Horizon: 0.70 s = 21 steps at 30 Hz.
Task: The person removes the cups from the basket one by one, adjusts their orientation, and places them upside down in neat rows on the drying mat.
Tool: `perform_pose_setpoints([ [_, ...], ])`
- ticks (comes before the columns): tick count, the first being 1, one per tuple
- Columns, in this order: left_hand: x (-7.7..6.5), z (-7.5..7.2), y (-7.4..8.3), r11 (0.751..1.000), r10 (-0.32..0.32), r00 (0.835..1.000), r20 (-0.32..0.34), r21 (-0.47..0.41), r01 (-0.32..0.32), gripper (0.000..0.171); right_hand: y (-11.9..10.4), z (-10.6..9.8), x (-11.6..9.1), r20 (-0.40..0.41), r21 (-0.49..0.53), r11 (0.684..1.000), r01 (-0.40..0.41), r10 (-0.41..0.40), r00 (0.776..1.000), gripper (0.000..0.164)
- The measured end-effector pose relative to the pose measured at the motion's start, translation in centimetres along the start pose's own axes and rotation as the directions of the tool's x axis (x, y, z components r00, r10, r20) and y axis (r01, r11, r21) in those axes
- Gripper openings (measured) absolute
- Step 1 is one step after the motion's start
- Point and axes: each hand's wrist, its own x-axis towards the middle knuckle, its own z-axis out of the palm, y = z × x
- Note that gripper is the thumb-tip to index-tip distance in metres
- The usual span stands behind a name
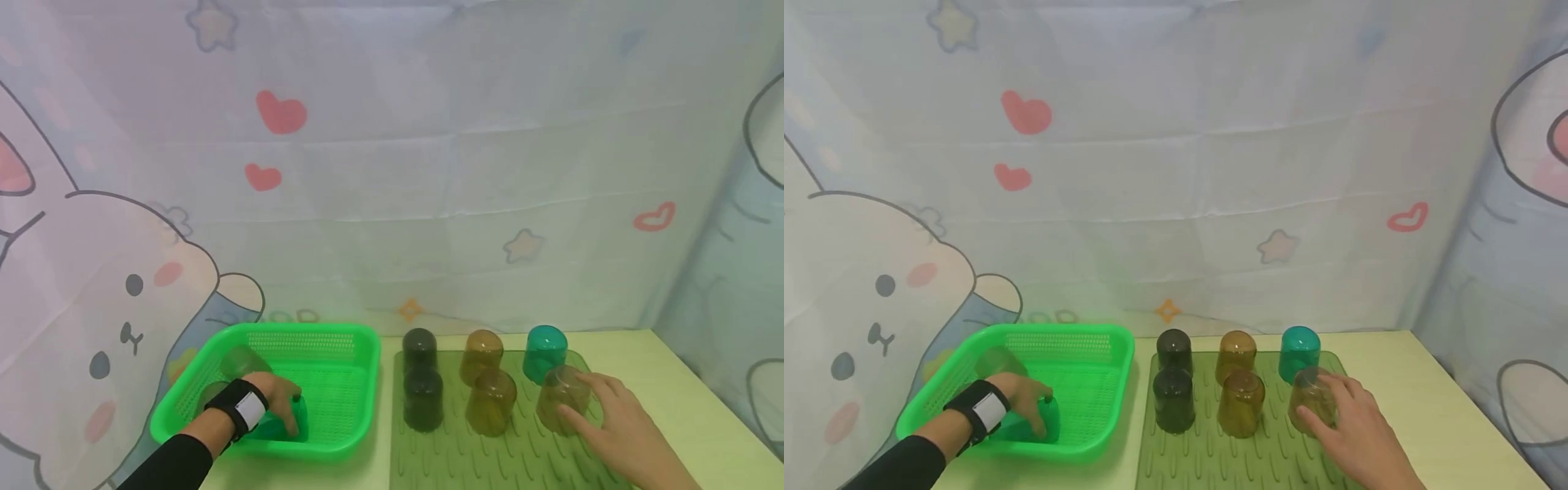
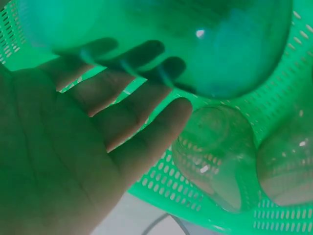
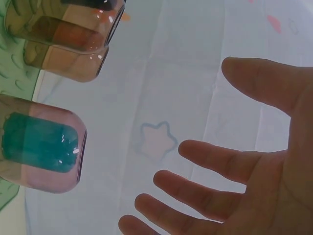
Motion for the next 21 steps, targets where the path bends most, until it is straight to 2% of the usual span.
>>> perform_pose_setpoints([
  [5,1.1,0.1,0.2,0.999,0.028,1.0,-0.003,-0.024,-0.028,0.082,0.0,0.0,0.0,-0.009,0.006,1.0,0.005,-0.005,1.0,0.069],
  [9,1.8,0.4,0.1,0.996,0.076,0.993,-0.09,-0.048,-0.08,0.085,-0.1,0.1,0.0,-0.017,0.012,1.0,0.018,-0.017,1.0,0.066],
  [12,1.9,0.3,0.1,0.987,0.124,0.978,-0.168,-0.084,-0.139,0.085,-0.2,0.1,-0.1,-0.037,0.015,0.999,0.032,-0.032,0.999,0.061],
  [14,1.8,0.2,0.2,0.976,0.161,0.962,-0.219,-0.107,-0.188,0.083,-0.3,0.2,-0.1,-0.051,0.018,0.999,0.042,-0.041,0.998,0.058],
  [17,1.5,0.0,0.5,0.958,0.218,0.931,-0.295,-0.117,-0.261,0.082,-0.4,0.2,-0.2,-0.058,0.02,0.999,0.048,-0.046,0.997,0.055],
  [19,1.3,-0.1,0.7,0.943,0.253,0.9,-0.355,-0.118,-0.312,0.081,-0.5,0.2,-0.2,-0.055,0.022,0.999,0.049,-0.048,0.997,0.055],
  [21,1.1,-0.1,0.8,0.925,0.276,0.862,-0.425,-0.125,-0.358,0.08,-0.6,0.3,-0.2,-0.053,0.024,0.998,0.051,-0.049,0.997,0.056],
])
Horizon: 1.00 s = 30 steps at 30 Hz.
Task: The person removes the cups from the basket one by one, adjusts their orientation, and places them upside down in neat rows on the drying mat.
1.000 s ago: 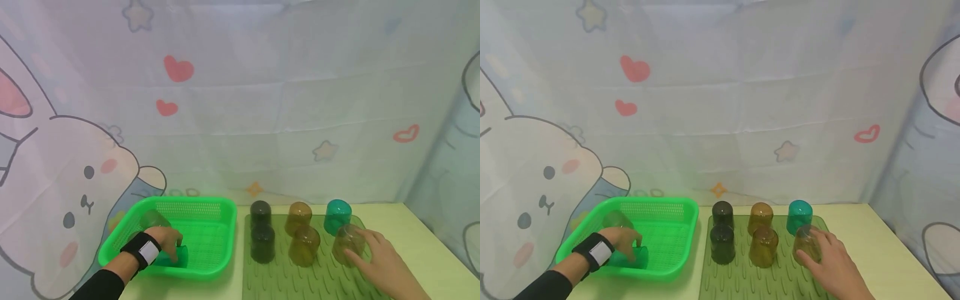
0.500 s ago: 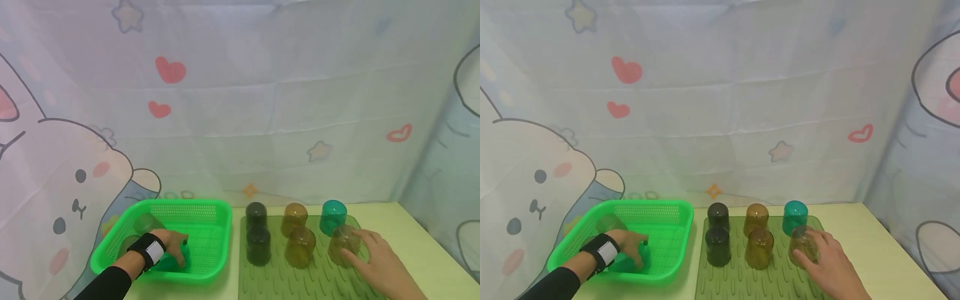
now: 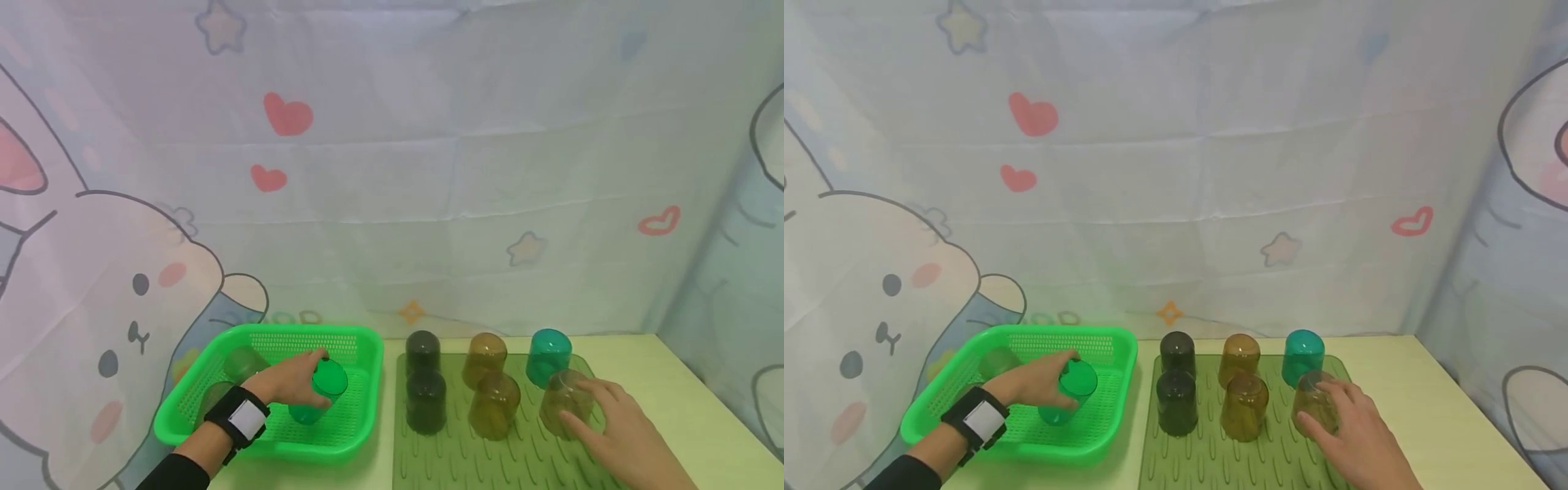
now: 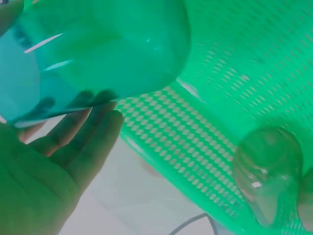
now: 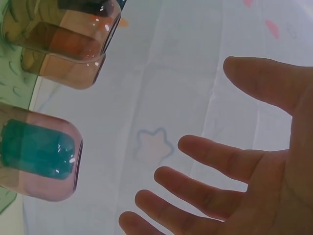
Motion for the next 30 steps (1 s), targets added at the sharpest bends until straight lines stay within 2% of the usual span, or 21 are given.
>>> perform_pose_setpoints([
  [3,-0.3,-0.1,0.6,0.998,0.035,0.993,-0.117,-0.053,-0.042,0.082,-0.1,0.0,0.0,-0.006,0.0,1.0,0.005,-0.005,1.0,0.057],
  [6,-0.8,-0.1,1.4,0.993,0.026,0.974,-0.226,-0.107,-0.051,0.085,-0.3,-0.1,0.1,-0.02,0.009,1.0,0.016,-0.015,1.0,0.058],
  [11,-1.9,0.0,3.1,0.971,-0.032,0.926,-0.377,-0.23,-0.06,0.086,-1.0,-0.4,0.3,-0.017,0.03,0.999,0.015,-0.015,1.0,0.061],
  [16,-3.0,0.1,5.5,0.917,-0.057,0.876,-0.478,-0.373,-0.144,0.083,-1.7,-0.7,0.6,-0.029,0.054,0.998,0.011,-0.009,1.0,0.067],
  [20,-3.6,0.7,7.8,0.841,-0.067,0.848,-0.525,-0.488,-0.235,0.081,-2.3,-0.7,0.9,-0.019,0.105,0.994,-0.007,0.009,1.0,0.075],
  [22,-3.7,1.1,9.0,0.8,-0.075,0.851,-0.52,-0.541,-0.26,0.081,-2.7,-0.6,1.0,-0.011,0.14,0.99,-0.013,0.014,1.0,0.078],
  [27,-3.4,2.2,11.6,0.7,-0.062,0.88,-0.471,-0.649,-0.298,0.08,-3.9,-0.2,1.4,-0.001,0.208,0.978,0.021,-0.022,1.0,0.077],
  [30,-2.9,3.0,12.9,0.618,-0.03,0.896,-0.444,-0.712,-0.333,0.077,-4.5,0.5,1.5,-0.018,0.245,0.965,0.089,-0.087,0.996,0.076],
])
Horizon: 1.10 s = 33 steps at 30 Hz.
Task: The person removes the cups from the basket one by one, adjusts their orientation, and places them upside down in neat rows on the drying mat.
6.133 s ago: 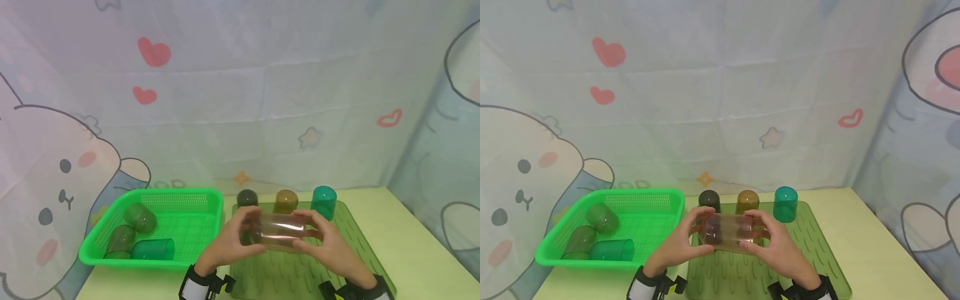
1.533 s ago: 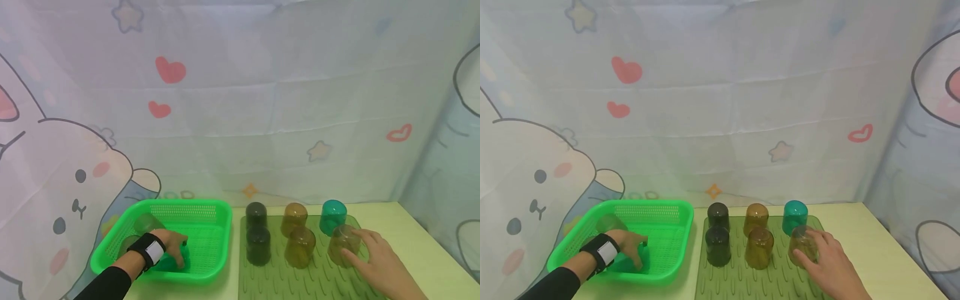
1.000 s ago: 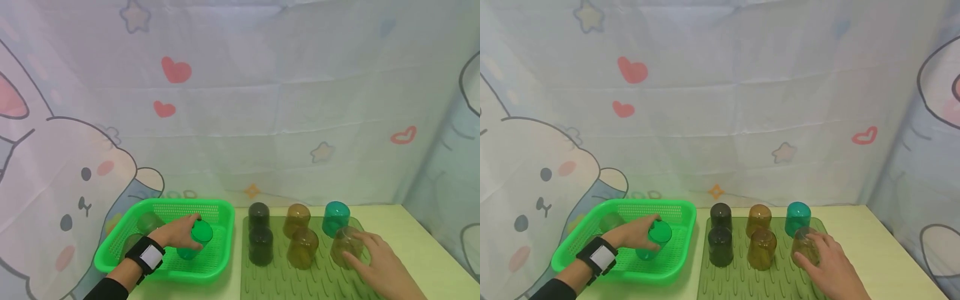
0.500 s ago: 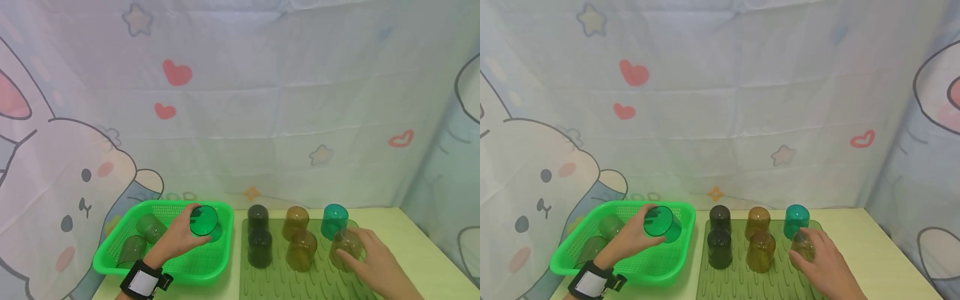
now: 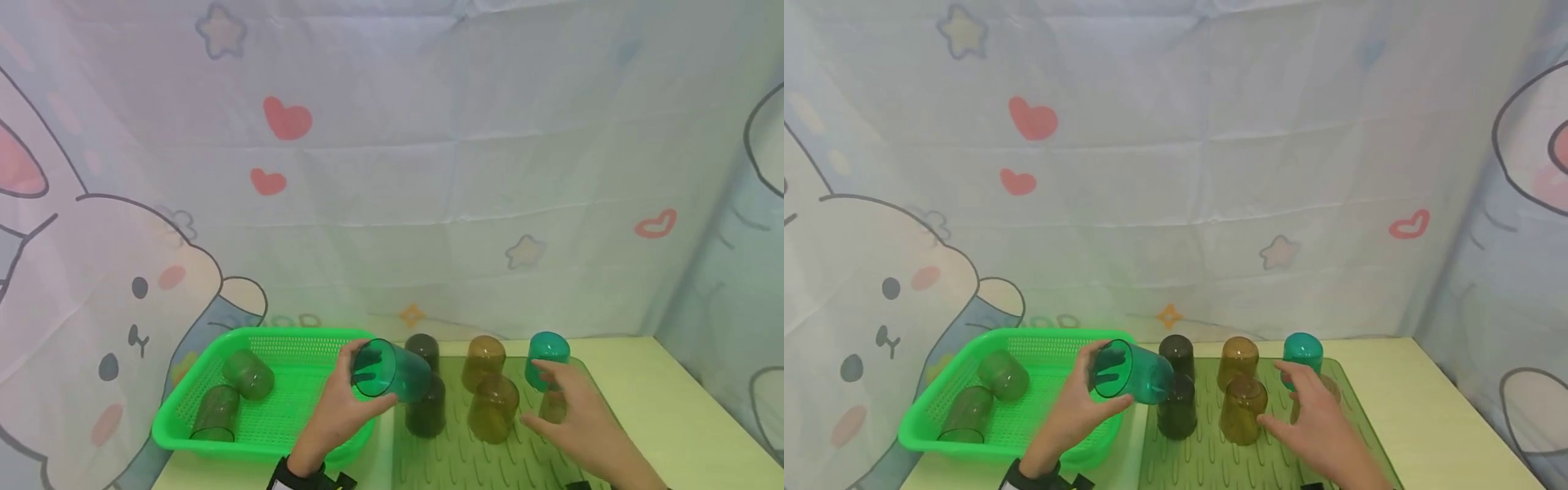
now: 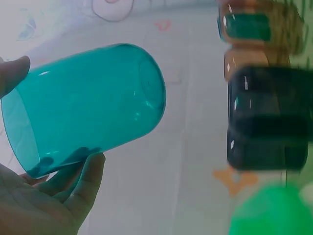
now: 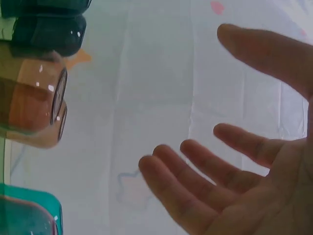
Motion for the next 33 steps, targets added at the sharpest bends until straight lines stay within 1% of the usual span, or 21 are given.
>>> perform_pose_setpoints([
  [3,0.2,1.4,0.1,0.992,-0.001,0.999,0.039,-0.123,0.006,0.075,-0.4,0.7,0.3,0.03,0.062,0.997,0.041,-0.043,0.999,0.078],
  [4,0.1,1.9,0.1,0.986,-0.005,0.998,0.055,-0.167,0.014,0.074,-0.5,0.9,0.2,0.044,0.086,0.996,0.035,-0.039,0.998,0.079],
  [6,0.1,2.8,0.3,0.97,-0.015,0.998,0.066,-0.24,0.03,0.075,-0.9,1.5,0.1,0.076,0.132,0.991,0.021,-0.032,0.997,0.081],
  [7,0.1,3.2,0.4,0.963,-0.022,0.997,0.07,-0.267,0.04,0.074,-1.0,1.8,0.1,0.08,0.149,0.988,0.033,-0.045,0.996,0.082],
  [10,0.2,4.3,0.8,0.941,-0.041,0.996,0.081,-0.333,0.066,0.075,-1.5,2.6,0.2,0.039,0.155,0.982,0.112,-0.119,0.992,0.088],
  [13,0.2,5.3,1.2,0.91,-0.054,0.994,0.1,-0.405,0.091,0.077,-2.0,3.2,0.2,0.001,0.132,0.974,0.185,-0.187,0.982,0.092],
  [16,0.2,6.0,1.4,0.879,-0.069,0.988,0.136,-0.46,0.125,0.079,-2.3,3.5,0.1,-0.007,0.149,0.967,0.207,-0.208,0.978,0.091],
  [17,0.2,6.2,1.4,0.872,-0.078,0.985,0.153,-0.468,0.141,0.079,-2.3,3.6,0.0,-0.013,0.151,0.965,0.216,-0.217,0.976,0.09],
  [20,0.1,6.4,1.5,0.862,-0.089,0.977,0.196,-0.476,0.174,0.08,-2.2,4.0,0.0,-0.038,0.159,0.951,0.264,-0.261,0.965,0.086],
  [24,0.0,6.4,1.5,0.85,-0.08,0.974,0.213,-0.496,0.178,0.08,-2.1,4.2,-0.1,-0.042,0.15,0.948,0.282,-0.279,0.959,0.082],
  [27,-0.1,6.5,1.4,0.848,-0.063,0.974,0.219,-0.503,0.168,0.083,-2.0,4.3,-0.1,-0.036,0.139,0.951,0.278,-0.275,0.961,0.083],
  [29,-0.1,6.4,1.3,0.847,-0.049,0.971,0.232,-0.506,0.164,0.084,-1.9,4.3,-0.1,-0.038,0.157,0.942,0.298,-0.296,0.954,0.083],
  [30,-0.1,6.4,1.3,0.854,-0.039,0.971,0.237,-0.497,0.156,0.084,-1.9,4.3,0.0,-0.041,0.161,0.936,0.312,-0.309,0.95,0.083],
  [31,0.0,6.3,1.2,0.87,-0.03,0.971,0.236,-0.472,0.141,0.085,-1.9,4.3,0.0,-0.044,0.164,0.93,0.329,-0.326,0.944,0.082],
  [33,0.1,6.2,1.0,0.916,-0.004,0.975,0.223,-0.391,0.093,0.089,-1.7,4.3,0.1,-0.052,0.168,0.916,0.364,-0.36,0.931,0.08],
])
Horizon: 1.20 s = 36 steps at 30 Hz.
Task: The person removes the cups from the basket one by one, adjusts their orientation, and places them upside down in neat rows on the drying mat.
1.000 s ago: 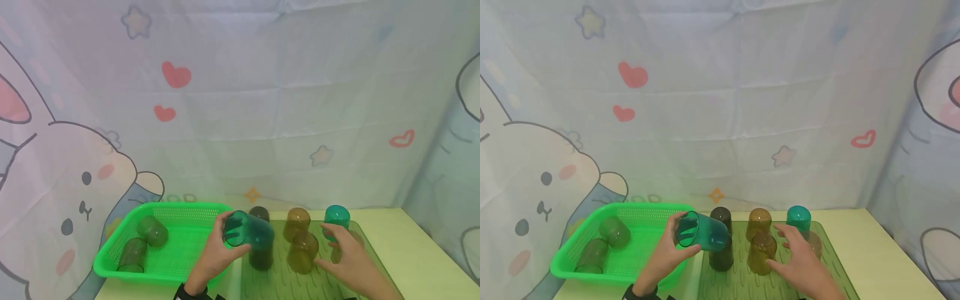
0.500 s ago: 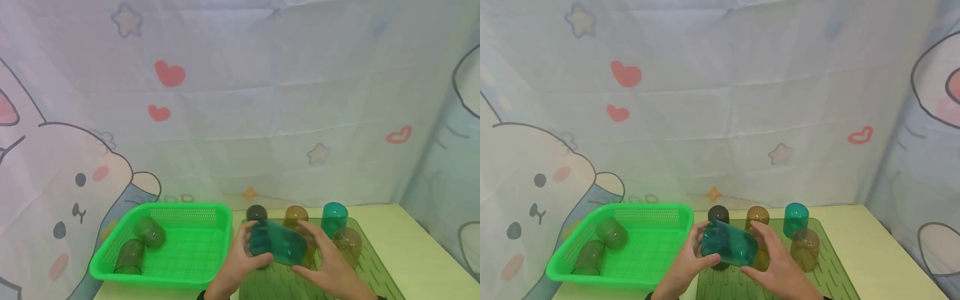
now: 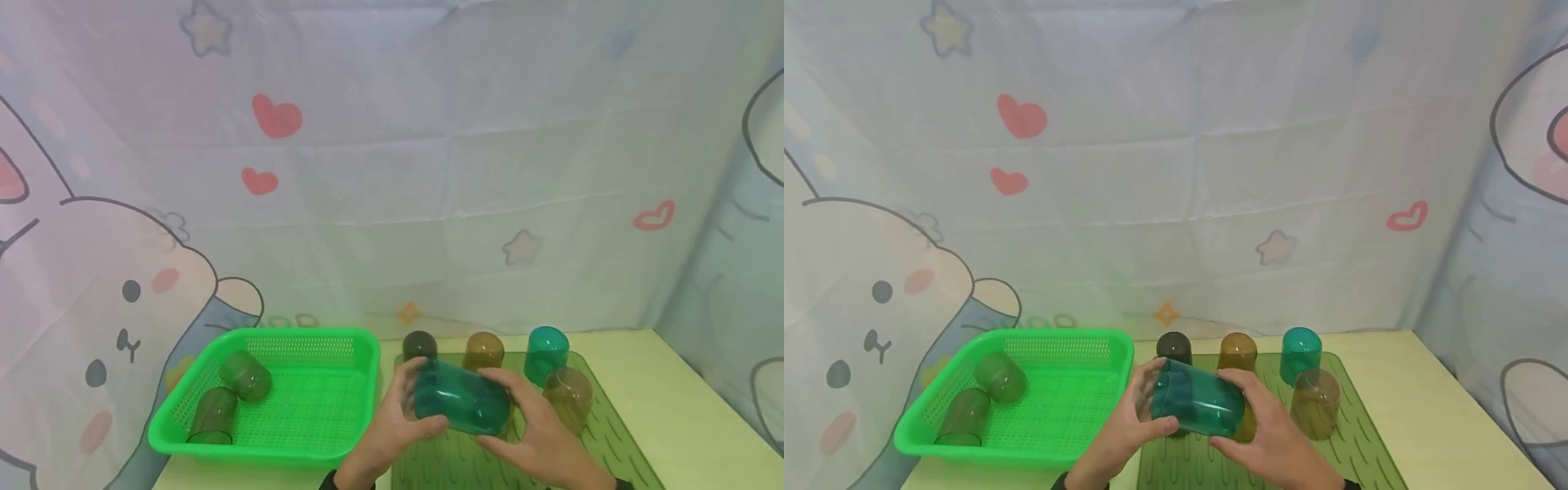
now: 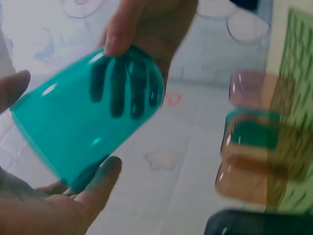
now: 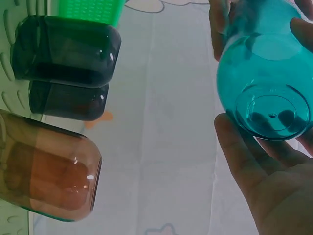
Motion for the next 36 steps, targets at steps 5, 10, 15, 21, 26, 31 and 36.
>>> perform_pose_setpoints([
  [5,0.0,-0.4,0.4,0.876,0.124,0.992,0.006,0.468,-0.112,0.106,0.3,-0.3,0.1,-0.002,-0.072,0.997,0.022,-0.022,1.0,0.078],
  [10,1.0,-0.5,1.4,0.295,0.25,0.948,0.196,0.917,-0.267,0.115,0.5,-0.7,0.3,0.018,-0.143,0.989,-0.03,0.033,0.999,0.071],
  [15,2.3,-0.2,2.1,-0.05,0.196,0.916,0.35,0.937,-0.347,0.116,0.3,-0.9,0.5,0.047,-0.186,0.981,-0.054,0.064,0.997,0.068],
  [21,2.9,0.9,1.9,-0.178,0.112,0.891,0.439,0.891,-0.417,0.11,0.2,-0.8,0.5,0.081,-0.158,0.983,-0.089,0.103,0.991,0.067],
  [26,3.1,1.5,1.6,-0.253,0.087,0.897,0.433,0.881,-0.4,0.1,-0.1,-0.7,0.4,0.093,-0.161,0.977,-0.143,0.159,0.983,0.068],
  [31,3.3,2.0,1.0,-0.312,0.128,0.89,0.437,0.87,-0.382,0.091,-0.3,-0.7,0.2,0.094,-0.162,0.97,-0.181,0.197,0.976,0.069],
  [36,3.1,2.1,0.7,-0.298,0.167,0.89,0.423,0.882,-0.364,0.086,-0.6,-0.9,0.1,0.103,-0.187,0.966,-0.181,0.202,0.974,0.072],
])
